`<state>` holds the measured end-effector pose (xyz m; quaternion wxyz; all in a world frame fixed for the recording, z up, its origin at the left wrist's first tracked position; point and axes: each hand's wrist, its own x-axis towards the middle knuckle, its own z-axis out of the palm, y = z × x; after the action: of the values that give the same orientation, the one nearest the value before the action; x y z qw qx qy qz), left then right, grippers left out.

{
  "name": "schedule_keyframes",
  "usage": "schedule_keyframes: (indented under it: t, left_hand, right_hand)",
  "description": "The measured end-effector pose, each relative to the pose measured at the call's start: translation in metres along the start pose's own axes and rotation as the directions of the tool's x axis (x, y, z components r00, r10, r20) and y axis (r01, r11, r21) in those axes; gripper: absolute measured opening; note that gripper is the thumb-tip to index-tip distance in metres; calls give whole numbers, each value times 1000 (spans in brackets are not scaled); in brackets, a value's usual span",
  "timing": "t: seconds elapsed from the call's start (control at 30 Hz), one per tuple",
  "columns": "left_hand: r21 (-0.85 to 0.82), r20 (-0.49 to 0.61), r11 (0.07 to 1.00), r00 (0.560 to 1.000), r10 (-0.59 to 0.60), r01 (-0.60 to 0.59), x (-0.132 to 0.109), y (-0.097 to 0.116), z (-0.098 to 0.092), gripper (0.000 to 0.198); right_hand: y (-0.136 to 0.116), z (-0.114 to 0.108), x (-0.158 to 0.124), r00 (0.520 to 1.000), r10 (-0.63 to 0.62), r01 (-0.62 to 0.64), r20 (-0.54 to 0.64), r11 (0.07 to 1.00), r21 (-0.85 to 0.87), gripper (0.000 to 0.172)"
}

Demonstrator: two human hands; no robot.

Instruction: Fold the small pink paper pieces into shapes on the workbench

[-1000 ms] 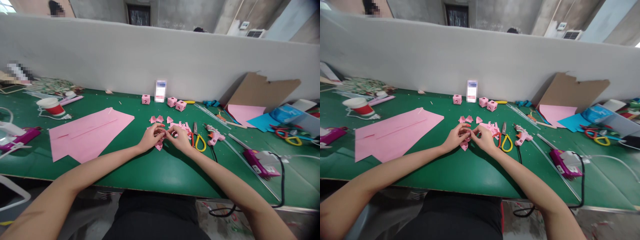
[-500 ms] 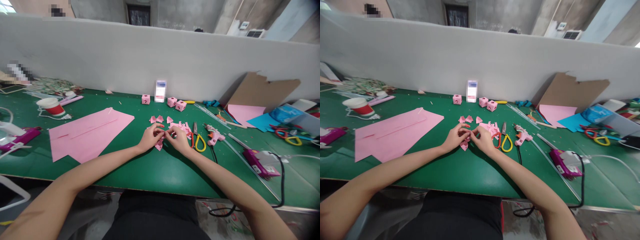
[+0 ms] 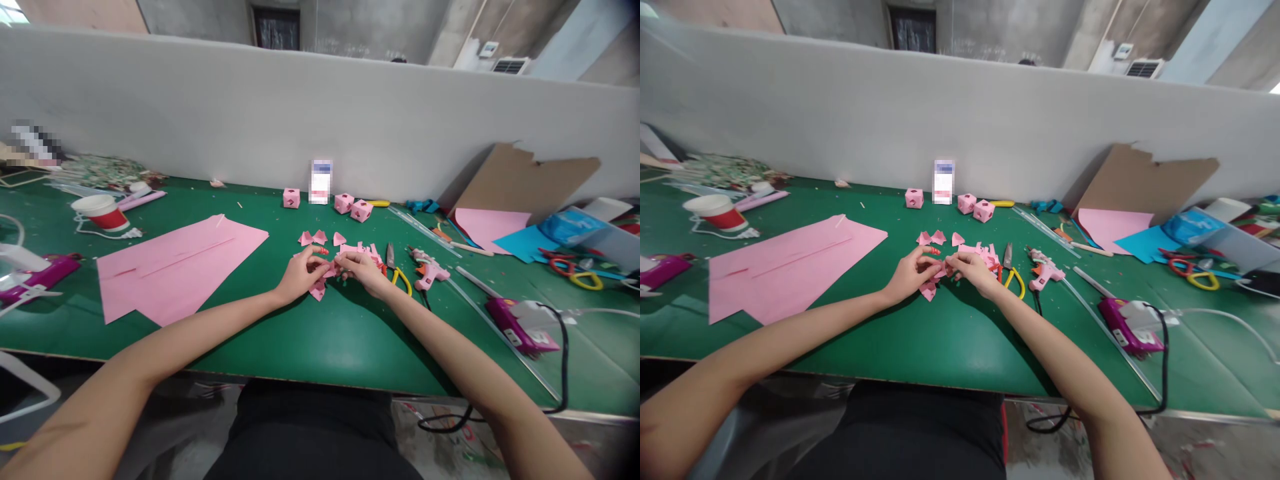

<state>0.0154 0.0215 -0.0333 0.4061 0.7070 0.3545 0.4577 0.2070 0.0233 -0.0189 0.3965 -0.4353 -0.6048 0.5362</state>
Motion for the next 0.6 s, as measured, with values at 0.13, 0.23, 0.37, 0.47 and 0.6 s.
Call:
schedule_keyframes:
  t: [0.13, 0.23, 0.37, 0.47, 0.6]
  left_hand:
    - [-8, 8, 1000, 1000, -6, 6, 0, 0, 0, 32]
    - [5, 19, 1000, 1000, -16, 16, 0, 1, 0, 33]
    - [25, 28, 999, 999, -24, 24, 0, 2, 0, 33]
    - [21, 32, 1000, 999, -23, 22, 0, 2, 0, 32]
    - [18, 28, 1000, 999, -16, 16, -1, 4, 0, 30]
  right_hand:
    - [1, -1, 0, 998, 14, -11, 68, 999, -45, 43]
    - [4, -1, 1, 992, -1, 13, 124, 995, -100, 46]
    - [7, -3, 2, 989, -6, 29, 149, 988, -151, 48]
    - [8, -4, 3, 987, -22, 55, 161, 977, -204, 48]
    - [9, -5, 3, 981, -52, 105, 187, 952, -289, 46]
